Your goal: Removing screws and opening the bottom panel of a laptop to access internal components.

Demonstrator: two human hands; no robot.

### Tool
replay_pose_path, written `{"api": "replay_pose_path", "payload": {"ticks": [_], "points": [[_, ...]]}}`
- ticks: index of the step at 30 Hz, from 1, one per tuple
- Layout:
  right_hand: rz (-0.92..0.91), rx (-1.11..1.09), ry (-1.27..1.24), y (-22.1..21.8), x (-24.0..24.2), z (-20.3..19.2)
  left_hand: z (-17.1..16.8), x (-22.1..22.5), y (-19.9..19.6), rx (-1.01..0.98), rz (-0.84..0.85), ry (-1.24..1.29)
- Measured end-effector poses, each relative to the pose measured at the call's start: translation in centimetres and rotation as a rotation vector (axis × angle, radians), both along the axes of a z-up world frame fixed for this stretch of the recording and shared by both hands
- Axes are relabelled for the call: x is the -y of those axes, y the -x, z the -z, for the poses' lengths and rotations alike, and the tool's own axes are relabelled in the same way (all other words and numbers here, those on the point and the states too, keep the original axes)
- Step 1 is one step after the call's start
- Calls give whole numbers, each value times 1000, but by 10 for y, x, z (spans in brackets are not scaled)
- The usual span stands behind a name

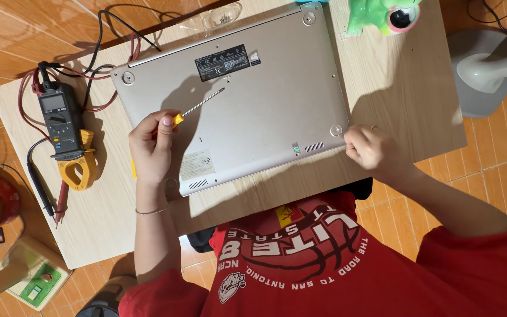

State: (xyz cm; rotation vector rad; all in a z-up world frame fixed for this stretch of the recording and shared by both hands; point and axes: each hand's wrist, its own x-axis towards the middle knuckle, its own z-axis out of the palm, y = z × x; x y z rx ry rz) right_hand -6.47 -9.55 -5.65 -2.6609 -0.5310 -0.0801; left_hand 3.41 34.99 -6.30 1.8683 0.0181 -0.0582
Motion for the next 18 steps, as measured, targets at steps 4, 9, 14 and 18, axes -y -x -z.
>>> {"api": "replay_pose_path", "payload": {"ticks": [4,9,14,18], "points": [[5,-67,-33,-2,15,12,2,0,-1,110,60,22],[50,-256,-186,-7,27,13,-1,-1,0,90,94,13],[187,-375,-307,-9,24,2,-68,57,0,311,410,-221],[212,-275,-364,0,24,9,-78,124,-1,682,746,-530]]}}
